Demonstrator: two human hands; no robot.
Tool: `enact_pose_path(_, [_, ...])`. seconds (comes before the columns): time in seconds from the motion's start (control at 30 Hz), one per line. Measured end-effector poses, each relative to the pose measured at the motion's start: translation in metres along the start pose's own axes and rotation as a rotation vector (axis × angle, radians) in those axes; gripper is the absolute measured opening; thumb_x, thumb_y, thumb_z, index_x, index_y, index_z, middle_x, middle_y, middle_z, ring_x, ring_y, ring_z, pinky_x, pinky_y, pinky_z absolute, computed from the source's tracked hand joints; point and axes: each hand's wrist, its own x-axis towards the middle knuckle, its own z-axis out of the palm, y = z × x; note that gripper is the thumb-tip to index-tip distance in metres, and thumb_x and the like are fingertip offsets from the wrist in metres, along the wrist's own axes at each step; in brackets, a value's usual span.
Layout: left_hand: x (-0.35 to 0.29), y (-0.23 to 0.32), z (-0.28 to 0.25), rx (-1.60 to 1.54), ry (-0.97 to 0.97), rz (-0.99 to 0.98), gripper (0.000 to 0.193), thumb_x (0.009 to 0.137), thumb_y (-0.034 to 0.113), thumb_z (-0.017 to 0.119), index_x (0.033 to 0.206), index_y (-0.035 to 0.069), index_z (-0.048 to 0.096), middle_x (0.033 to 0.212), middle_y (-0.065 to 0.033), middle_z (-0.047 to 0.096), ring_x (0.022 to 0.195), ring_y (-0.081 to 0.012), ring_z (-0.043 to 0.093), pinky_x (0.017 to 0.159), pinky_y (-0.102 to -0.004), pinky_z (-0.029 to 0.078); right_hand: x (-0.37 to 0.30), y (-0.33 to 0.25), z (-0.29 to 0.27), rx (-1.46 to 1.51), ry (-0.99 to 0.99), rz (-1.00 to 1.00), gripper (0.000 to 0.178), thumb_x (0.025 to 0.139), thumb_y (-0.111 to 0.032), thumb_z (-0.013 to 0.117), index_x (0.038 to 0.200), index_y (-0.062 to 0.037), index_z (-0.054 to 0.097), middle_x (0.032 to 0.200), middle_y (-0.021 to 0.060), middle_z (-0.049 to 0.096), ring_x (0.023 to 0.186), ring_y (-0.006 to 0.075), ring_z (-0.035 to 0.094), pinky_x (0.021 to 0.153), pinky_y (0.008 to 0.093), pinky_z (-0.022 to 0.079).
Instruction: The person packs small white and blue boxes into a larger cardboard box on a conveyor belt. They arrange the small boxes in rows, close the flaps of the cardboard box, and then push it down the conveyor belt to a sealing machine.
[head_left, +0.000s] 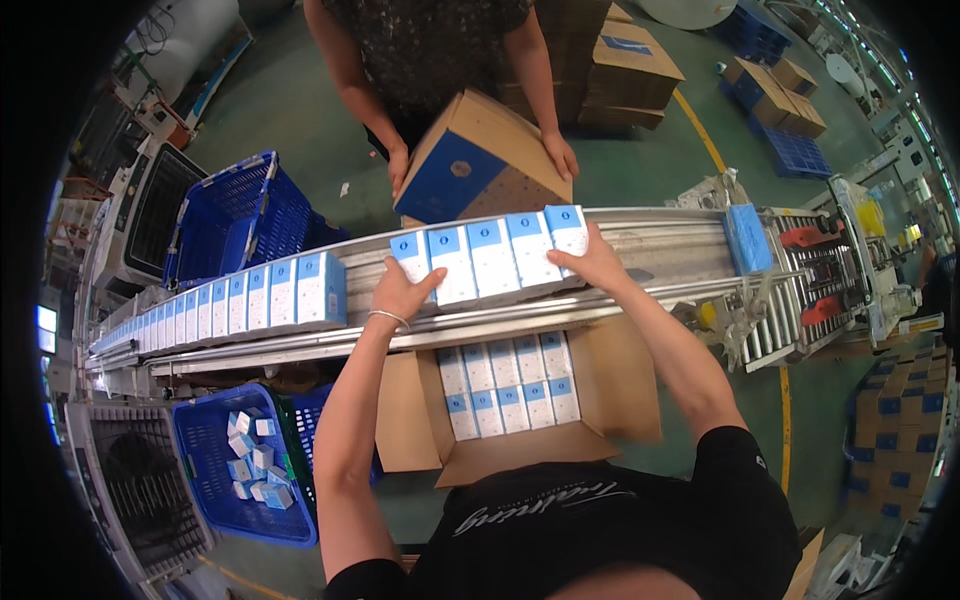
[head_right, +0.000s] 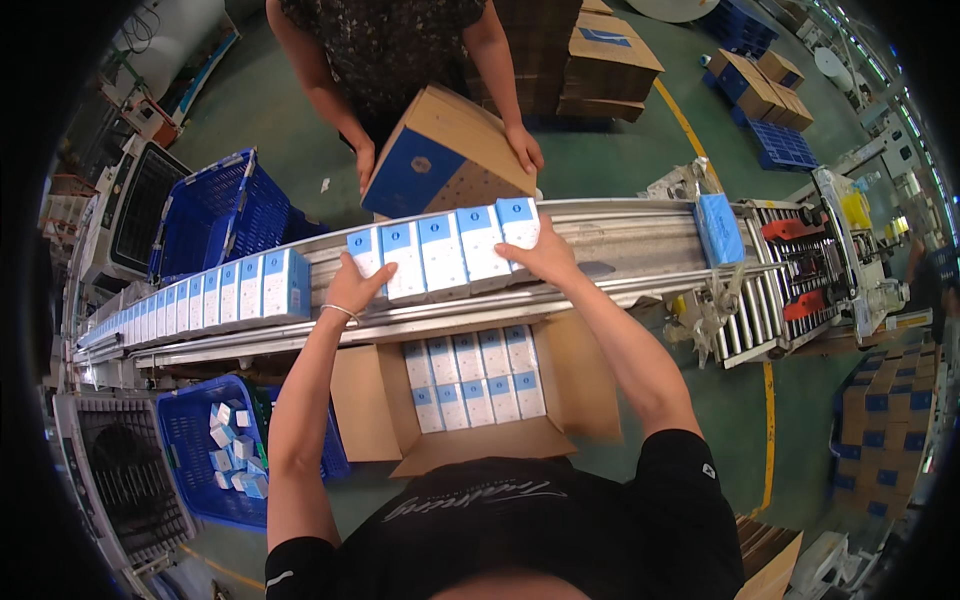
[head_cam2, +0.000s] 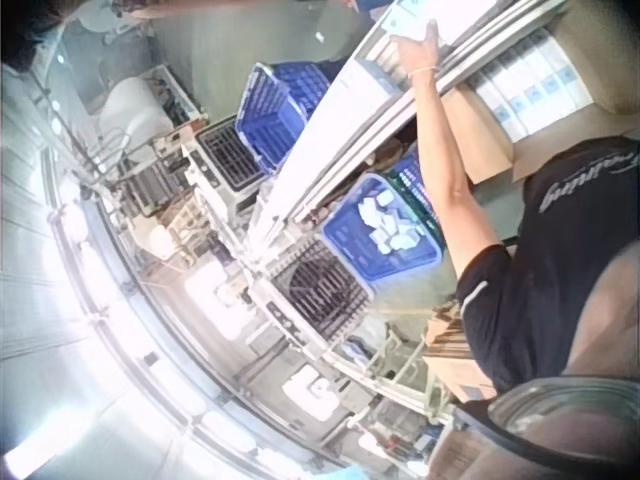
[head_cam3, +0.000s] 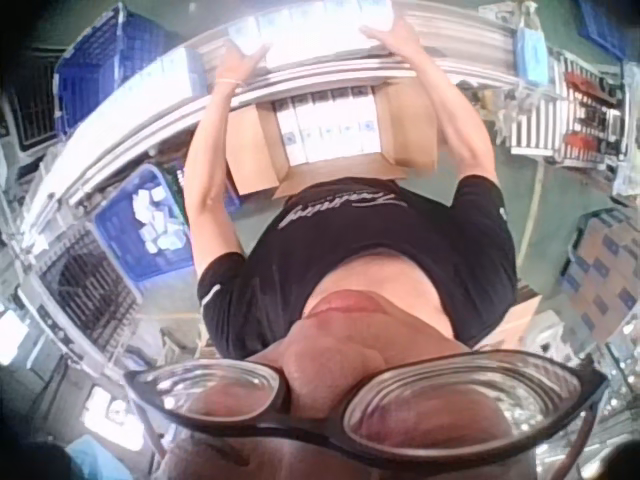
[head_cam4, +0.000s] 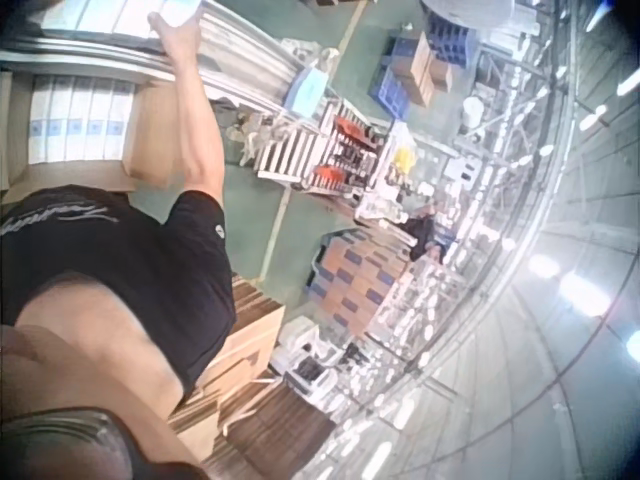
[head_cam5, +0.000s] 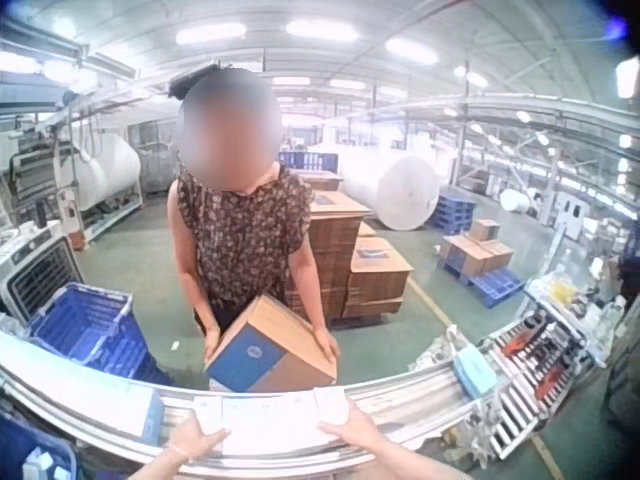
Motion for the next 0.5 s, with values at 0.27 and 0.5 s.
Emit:
enact_pose_path(0.27, [-0.137, 0.049, -0.042, 0.01, 0.185, 0.15, 0.07, 0.074, 0.04, 0.071, 0.113, -0.008, 0.038, 0.086, -0.0258, 0.063, 0.074, -0.0393, 0.064, 0.065, -0.0401, 0.052, -0.13, -0.058, -0.045, -0.068, 0.129, -0.08, 0.086, 0.063, -0.034, 0.08, 0.125, 0.0032, 0.033, 0.107, 0.0229, 0.059, 0.099, 0.0324, 0.06, 0.084, 0.037, 0.047])
enact_pose_path(0.5, [-0.213, -0.109, 0.111, 0.058, -0.423, -0.103, 0.076, 0.076, 0.042, 0.069, 0.116, -0.013, 0.037, 0.101, -0.0271, 0.059, 0.097, -0.0383, 0.06, 0.083, -0.0401, 0.047, -0.216, 0.04, 0.035, -0.454, -0.434, 0.256, 0.085, 0.071, -0.045, 0.072, 0.116, 0.0171, 0.035, 0.098, 0.0275, 0.06, 0.092, 0.0397, 0.061, 0.081, 0.0379, 0.049])
